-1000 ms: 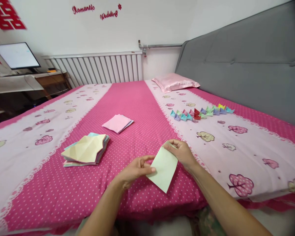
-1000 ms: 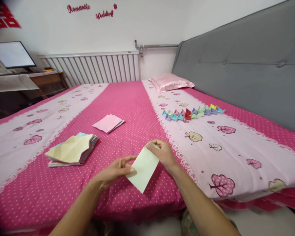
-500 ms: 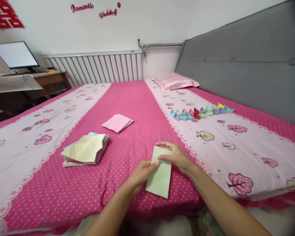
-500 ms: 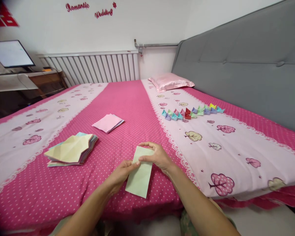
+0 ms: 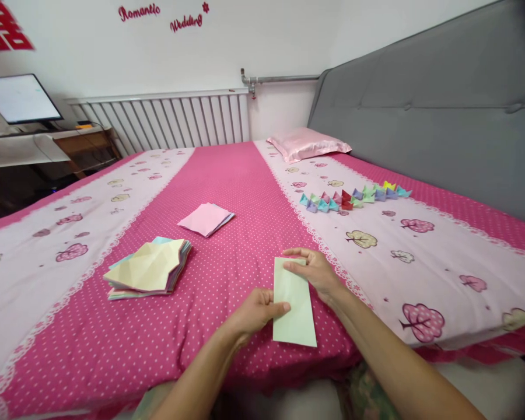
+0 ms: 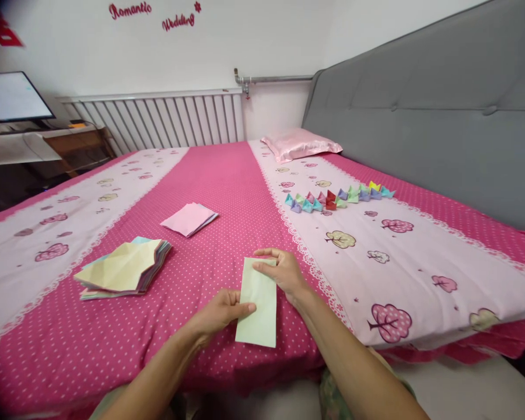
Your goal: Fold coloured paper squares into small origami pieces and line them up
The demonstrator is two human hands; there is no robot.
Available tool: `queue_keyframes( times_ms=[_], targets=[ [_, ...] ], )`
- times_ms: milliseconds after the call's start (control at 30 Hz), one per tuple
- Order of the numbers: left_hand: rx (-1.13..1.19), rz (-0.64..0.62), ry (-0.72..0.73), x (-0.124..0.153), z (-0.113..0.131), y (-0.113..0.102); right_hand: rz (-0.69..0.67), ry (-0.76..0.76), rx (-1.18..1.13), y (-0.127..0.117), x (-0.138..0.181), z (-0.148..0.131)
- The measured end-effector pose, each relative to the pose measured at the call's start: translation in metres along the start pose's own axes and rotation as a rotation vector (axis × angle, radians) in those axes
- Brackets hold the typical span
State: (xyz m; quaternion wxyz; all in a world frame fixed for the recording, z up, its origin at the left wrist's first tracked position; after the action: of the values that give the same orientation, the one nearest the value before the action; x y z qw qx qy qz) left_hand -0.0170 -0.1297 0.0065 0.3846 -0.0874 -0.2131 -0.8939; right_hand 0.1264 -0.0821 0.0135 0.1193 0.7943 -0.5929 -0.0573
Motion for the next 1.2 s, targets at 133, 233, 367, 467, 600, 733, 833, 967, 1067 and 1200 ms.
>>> queue_keyframes(
  times_ms=[133, 233, 367, 467, 600, 733, 833, 967, 1067, 1200],
  targets=[
    [-0.046, -0.016, -0.010, -0.001, -0.001, 0.000, 0.126, -0.038, -0.027, -0.008, -0.003, -0.004],
    [-0.087, -0.022, -0.060, -0.001, -0.001, 0.000, 0.180, -0.064, -0.063, -0.013, -0.004, -0.008],
    [-0.120, -0.121, -0.127, 0.005, 0.000, -0.003, 0.189, -0.090, -0.117, -0.017, -0.005, -0.012],
    [-0.170, -0.257, -0.122, 0.012, 0.008, -0.008, 0.155, -0.086, -0.165, -0.018, -0.003, -0.014],
    [-0.119, -0.248, -0.042, 0.017, 0.021, -0.015, 0.043, -0.034, -0.191, -0.010, 0.000, -0.014],
    [-0.039, -0.099, 0.041, 0.012, 0.022, -0.014, -0.064, 0.001, -0.132, 0.001, 0.001, -0.009],
    [-0.016, -0.054, 0.025, 0.006, 0.014, -0.009, -0.133, -0.027, -0.010, 0.008, 0.000, -0.001],
    [0.036, 0.033, -0.035, 0.001, 0.003, -0.007, -0.188, -0.075, 0.109, 0.015, -0.001, 0.004],
    [0.145, 0.202, 0.019, 0.000, 0.005, -0.015, -0.139, -0.134, 0.132, 0.012, 0.000, -0.003],
    [0.340, 0.505, 0.272, 0.004, 0.018, -0.033, -0.040, -0.216, 0.262, 0.002, 0.006, -0.015]
  ],
)
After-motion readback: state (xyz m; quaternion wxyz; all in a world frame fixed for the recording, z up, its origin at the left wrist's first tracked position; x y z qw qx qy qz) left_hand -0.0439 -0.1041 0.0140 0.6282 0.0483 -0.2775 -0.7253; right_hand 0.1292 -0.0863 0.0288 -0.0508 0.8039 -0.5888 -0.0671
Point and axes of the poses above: each hand's wrist, its own x-axis away from the middle knuckle, its own y-axis out of the palm, z = x × y, the point moved 3 cm from there along -x, towards the middle knuckle, and after that the axes turned 11 degrees about -z, right-handed, at the moved point
